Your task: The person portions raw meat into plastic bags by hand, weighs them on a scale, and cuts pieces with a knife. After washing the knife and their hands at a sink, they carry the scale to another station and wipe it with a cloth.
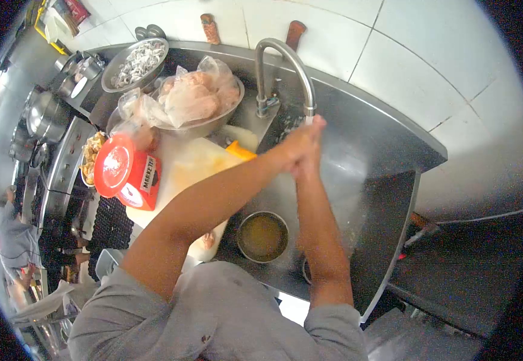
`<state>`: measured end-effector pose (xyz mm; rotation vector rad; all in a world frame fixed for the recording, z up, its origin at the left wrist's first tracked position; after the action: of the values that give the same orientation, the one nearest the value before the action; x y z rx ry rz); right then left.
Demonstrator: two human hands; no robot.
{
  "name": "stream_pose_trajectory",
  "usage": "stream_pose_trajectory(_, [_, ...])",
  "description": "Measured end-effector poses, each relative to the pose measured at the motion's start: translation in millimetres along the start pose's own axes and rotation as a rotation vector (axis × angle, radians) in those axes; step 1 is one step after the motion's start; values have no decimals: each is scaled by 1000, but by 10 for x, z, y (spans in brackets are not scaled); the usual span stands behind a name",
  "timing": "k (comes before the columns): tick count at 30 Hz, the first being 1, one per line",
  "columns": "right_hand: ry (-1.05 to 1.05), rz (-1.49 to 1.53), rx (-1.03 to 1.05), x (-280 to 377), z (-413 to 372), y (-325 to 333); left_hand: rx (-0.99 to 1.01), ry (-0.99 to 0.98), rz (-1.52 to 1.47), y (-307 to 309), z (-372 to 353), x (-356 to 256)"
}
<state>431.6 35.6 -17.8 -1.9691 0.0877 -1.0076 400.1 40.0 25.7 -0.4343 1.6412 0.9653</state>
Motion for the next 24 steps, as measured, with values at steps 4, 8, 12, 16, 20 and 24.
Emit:
stream_pose_trajectory(4, [-14,-88,-76,135,91,-41,130,-175,-169,27,266,402])
stream_pose_trajectory(8, [-48,-112,148,14,-214,-204,122,-40,-266,77,341,551])
stream_pose_trajectory(12, [49,9,-30,-97,152,250,137,-297,15,-133,126,642])
stream_pose_trajectory(16, [41,-64,-38,-309,-85,55,193,59,-145,236,40,507])
stream_pose_trajectory(20, [19,-261,-54,-436,-294,-112,232,165,-565,504,-261,494])
stream_pose_trajectory(24, [55,-558,30,-692,414,-256,195,5,-421,1020,-514,565])
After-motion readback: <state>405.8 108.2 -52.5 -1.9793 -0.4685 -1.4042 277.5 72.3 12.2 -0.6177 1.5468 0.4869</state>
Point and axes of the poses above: each hand's wrist, its own z-axis towards the middle knuckle, its own y-axis out of the back of the hand, x = y × z, the point moved 1 cm from there along z, towards the middle knuckle, and after that the axes turned 6 degrees about z, right-handed, at the moved point
